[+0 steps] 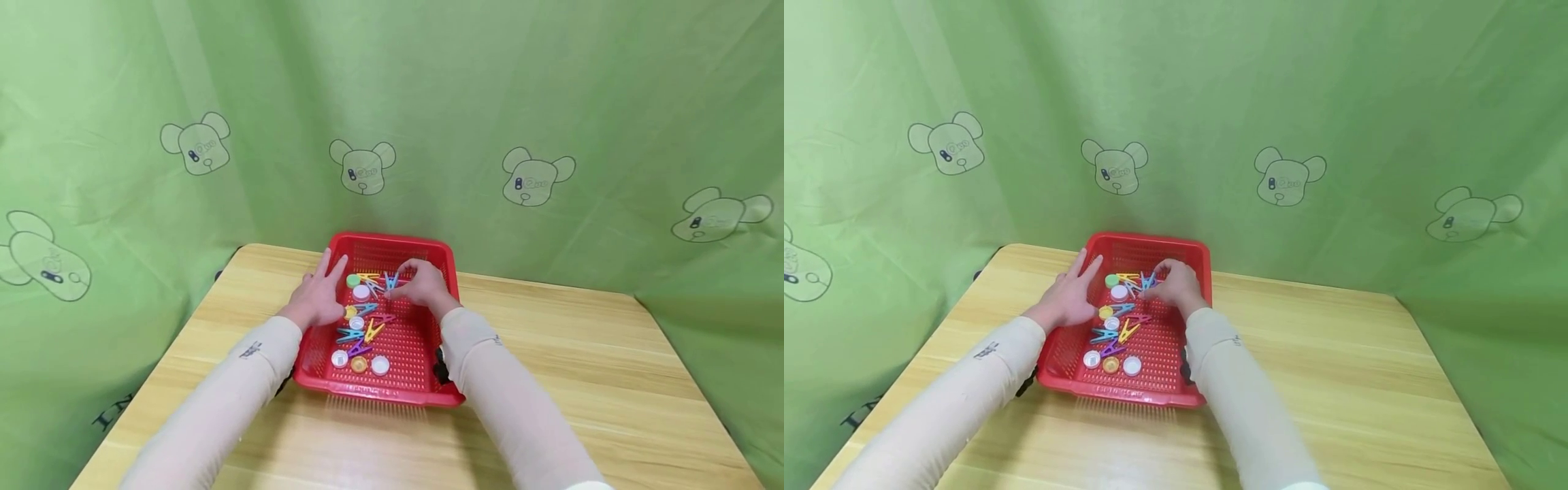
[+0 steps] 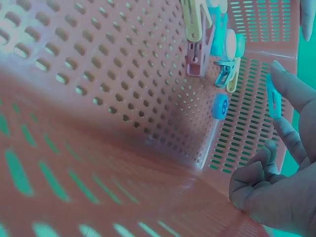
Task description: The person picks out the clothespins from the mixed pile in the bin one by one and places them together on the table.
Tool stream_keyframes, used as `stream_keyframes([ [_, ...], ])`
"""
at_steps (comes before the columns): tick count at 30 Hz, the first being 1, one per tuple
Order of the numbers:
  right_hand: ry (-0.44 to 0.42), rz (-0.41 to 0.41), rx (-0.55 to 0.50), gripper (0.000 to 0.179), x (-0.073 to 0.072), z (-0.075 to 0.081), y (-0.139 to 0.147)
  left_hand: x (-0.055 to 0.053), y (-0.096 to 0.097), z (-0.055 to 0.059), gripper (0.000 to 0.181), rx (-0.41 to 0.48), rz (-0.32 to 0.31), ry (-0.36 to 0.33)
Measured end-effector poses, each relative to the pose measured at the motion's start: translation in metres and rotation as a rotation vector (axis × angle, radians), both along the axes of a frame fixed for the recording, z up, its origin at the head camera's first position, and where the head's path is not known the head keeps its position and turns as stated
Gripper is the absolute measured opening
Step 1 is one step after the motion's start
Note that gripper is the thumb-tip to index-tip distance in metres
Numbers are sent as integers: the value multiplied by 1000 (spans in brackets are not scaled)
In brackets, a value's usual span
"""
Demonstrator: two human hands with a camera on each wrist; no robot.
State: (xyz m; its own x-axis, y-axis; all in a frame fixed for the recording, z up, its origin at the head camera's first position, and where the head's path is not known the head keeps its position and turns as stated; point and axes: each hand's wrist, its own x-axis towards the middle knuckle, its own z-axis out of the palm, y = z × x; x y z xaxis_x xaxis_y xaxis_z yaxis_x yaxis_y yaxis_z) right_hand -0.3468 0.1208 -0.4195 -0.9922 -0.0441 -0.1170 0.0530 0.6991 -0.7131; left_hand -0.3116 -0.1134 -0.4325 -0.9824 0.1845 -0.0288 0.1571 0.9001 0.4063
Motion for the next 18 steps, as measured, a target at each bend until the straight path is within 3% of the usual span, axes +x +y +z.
stream_keyframes([
  [13, 18, 8, -39, 53, 5, 7, 8, 5, 5, 5, 108, 142, -14, -13],
  [18, 31, 24, -43, 55, 7, 9, 10, 5, 6, 6, 107, 186, 15, -37],
])
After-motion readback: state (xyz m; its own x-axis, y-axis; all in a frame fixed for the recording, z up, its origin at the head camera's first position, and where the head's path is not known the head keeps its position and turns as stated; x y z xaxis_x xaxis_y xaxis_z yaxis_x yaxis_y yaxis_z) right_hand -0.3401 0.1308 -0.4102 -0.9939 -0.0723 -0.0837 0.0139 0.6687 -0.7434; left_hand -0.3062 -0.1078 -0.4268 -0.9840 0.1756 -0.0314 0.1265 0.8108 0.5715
